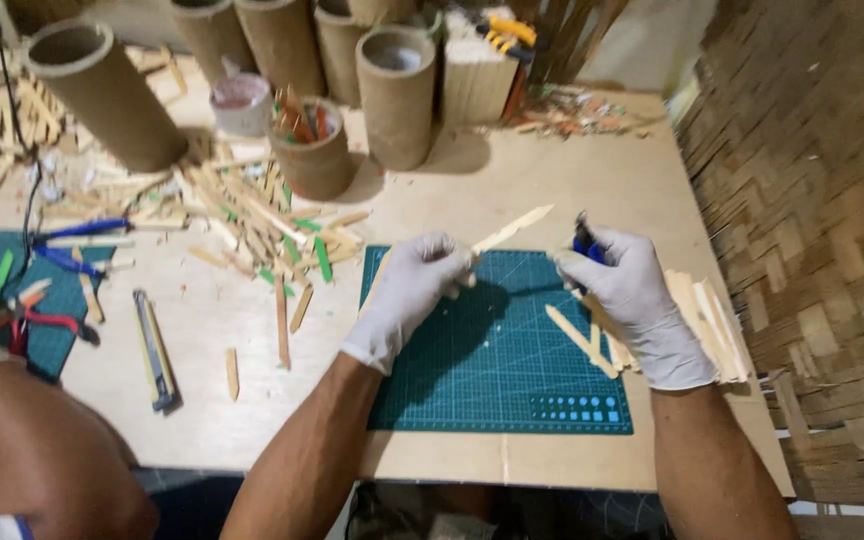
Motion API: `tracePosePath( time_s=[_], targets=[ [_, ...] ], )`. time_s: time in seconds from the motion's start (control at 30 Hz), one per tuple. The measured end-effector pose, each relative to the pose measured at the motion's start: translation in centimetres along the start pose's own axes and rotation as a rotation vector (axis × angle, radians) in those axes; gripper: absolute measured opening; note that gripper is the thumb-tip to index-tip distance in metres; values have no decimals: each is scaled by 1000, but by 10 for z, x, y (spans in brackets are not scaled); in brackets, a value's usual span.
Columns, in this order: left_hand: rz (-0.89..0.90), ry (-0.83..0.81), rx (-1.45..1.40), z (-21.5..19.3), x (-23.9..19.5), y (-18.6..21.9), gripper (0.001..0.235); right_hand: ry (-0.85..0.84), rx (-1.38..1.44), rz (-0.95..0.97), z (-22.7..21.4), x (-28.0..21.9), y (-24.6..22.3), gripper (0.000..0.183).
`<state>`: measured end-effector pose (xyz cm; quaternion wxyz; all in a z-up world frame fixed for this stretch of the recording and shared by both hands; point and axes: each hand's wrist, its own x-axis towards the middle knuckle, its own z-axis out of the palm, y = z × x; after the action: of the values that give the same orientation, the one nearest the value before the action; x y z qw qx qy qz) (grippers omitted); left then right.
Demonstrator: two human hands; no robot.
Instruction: Shaping and trimming popsicle sticks using small pliers on a cutting mat.
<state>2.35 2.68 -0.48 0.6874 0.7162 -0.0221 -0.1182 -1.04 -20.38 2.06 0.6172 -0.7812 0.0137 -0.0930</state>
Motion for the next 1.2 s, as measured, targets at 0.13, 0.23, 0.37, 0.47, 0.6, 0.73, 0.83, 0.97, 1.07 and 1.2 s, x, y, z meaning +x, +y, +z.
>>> tracePosePath(
  time_s=[0.13, 0.23, 0.37, 0.47, 0.6, 0.73, 0.83, 0.97, 1.07, 1.2],
  targets=[
    [2, -33, 25, 11, -6, 4, 13, 201, 303, 199, 7, 10, 5, 23],
    [-43, -75, 32, 15, -16, 18, 14, 237, 362, 205, 6, 8, -8, 18],
    [-41, -113, 89, 19, -20, 20, 12, 201, 336, 151, 2, 7, -5, 17],
    [-53, -136, 135, 23, -25, 26, 11, 179, 336, 156, -2, 6, -11, 18],
    [-49, -171, 136, 24, -27, 22, 12, 133, 254, 86, -9, -1, -32, 22],
    [-8, -221, 116, 25, -28, 21, 22, 81, 211, 47, -15, -3, -40, 19],
    [16, -284, 86, 24, -35, 27, 35, 5, 198, -8, -16, 3, -14, 13],
    [-39, -329, 69, 30, -42, 29, 26, -72, 161, -28, -11, 4, -8, 12],
    [-53, -337, 75, 34, -41, 22, 22, -82, 143, -13, -9, 2, -16, 12],
    [-25, -267, 136, 34, -33, 12, 15, -16, 159, 5, -1, -4, -34, 11]
  ],
)
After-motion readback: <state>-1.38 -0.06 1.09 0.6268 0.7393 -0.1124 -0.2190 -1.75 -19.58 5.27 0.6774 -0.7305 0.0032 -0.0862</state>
